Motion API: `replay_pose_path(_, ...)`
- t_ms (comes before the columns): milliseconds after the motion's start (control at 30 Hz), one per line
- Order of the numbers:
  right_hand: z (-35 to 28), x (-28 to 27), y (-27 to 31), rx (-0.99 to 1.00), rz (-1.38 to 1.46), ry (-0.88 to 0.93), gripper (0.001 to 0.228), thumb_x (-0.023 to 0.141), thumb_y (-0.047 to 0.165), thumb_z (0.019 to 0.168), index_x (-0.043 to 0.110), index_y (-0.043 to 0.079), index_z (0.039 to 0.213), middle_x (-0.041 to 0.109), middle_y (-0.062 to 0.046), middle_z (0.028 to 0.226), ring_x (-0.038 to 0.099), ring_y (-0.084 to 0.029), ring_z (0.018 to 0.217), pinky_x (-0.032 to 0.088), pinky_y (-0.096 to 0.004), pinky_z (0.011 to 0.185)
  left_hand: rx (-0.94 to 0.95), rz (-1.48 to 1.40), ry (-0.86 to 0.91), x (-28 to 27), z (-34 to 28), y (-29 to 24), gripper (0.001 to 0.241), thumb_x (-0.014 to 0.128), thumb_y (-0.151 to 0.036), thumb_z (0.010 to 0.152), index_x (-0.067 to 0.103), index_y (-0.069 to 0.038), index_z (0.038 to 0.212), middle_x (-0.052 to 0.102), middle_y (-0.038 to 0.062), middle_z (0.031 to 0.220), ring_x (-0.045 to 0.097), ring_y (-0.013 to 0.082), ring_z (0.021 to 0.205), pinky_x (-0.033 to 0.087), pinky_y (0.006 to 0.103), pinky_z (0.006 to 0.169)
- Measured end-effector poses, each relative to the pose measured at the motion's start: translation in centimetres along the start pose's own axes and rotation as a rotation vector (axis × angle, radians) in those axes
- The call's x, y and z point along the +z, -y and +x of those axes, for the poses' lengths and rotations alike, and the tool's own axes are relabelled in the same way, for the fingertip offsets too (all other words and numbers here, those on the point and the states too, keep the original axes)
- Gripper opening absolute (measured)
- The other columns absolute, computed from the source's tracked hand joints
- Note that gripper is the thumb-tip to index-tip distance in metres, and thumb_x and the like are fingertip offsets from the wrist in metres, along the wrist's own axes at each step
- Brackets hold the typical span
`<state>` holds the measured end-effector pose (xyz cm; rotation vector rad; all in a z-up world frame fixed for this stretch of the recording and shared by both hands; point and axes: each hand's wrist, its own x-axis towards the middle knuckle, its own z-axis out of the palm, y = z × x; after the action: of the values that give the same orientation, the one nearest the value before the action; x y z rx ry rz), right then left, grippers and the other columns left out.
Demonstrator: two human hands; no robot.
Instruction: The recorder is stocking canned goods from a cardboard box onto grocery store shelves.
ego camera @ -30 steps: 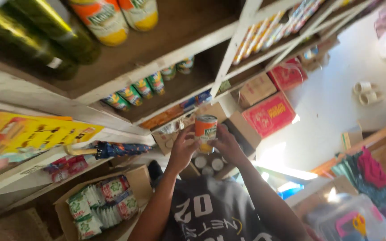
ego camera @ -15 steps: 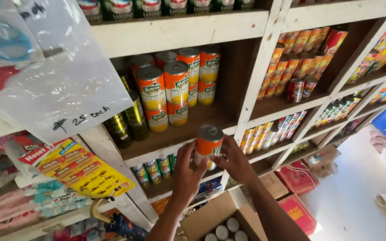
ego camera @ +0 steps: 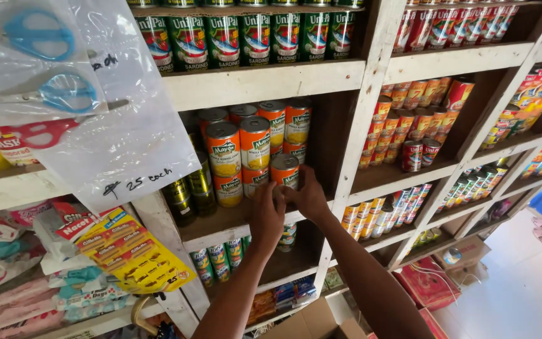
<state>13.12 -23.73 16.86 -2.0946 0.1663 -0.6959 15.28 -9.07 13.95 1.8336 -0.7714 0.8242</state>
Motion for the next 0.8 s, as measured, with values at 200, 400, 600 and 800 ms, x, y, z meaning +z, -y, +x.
replay_pose_path(200, 0.7, 1.7, -0.7, 0.106, 0.081, -0.063, 0.081, 0.084, 0.033, 0.079, 0.041, 0.0, 0.138, 0.07, -0.021, 0.107, 0.074, -0.029, 0.093, 0.059, -0.041, 0.079, -0.246, 0.126, 0.291, 0.5, -0.2, -0.3, 0.047, 0.059, -0.017, 0.099, 0.052, -0.002, 0.144, 0.062, 0.022, 0.126, 0.061, 0.0417, 0.114, 0.05, 0.0493, 0.095)
replay_pose_path(400, 1.7, 2.2, -2.0, -0.089, 0.049, -0.081, 0.077, 0.085, 0.027, 0.081, 0.037, 0.0, 0.135, 0.069, -0.023, 0.112, 0.071, -0.032, 0.101, 0.058, -0.043, 0.084, -0.151, 0.175, 0.251, 0.9, -0.2, 0.0, 0.056, 0.063, -0.015, 0.092, 0.049, 0.001, 0.144, 0.059, 0.025, 0.136, 0.06, 0.0428, 0.119, 0.05, 0.0492, 0.096)
replay_pose_path(600, 1.9, 2.5, -0.8, 0.012, 0.019, -0.063, 0.077, 0.082, 0.031, 0.082, 0.036, 0.001, 0.135, 0.069, -0.024, 0.11, 0.072, -0.038, 0.101, 0.058, -0.044, 0.084, -0.18, 0.163, 0.265, 0.6, -0.2, -0.3, 0.058, 0.064, -0.014, 0.093, 0.047, 0.002, 0.146, 0.059, 0.025, 0.138, 0.061, 0.0417, 0.118, 0.051, 0.048, 0.096)
replay_pose_path(800, 2.6, 2.9, -0.3, 0.103, -0.047, -0.079, 0.079, 0.084, 0.036, 0.081, 0.035, 0.001, 0.134, 0.066, -0.029, 0.116, 0.068, -0.043, 0.107, 0.055, -0.047, 0.089, -0.139, 0.181, 0.239, 0.4, -0.2, -0.6, 0.064, 0.066, -0.009, 0.089, 0.046, 0.004, 0.148, 0.061, 0.025, 0.134, 0.063, 0.0412, 0.117, 0.052, 0.0471, 0.096)
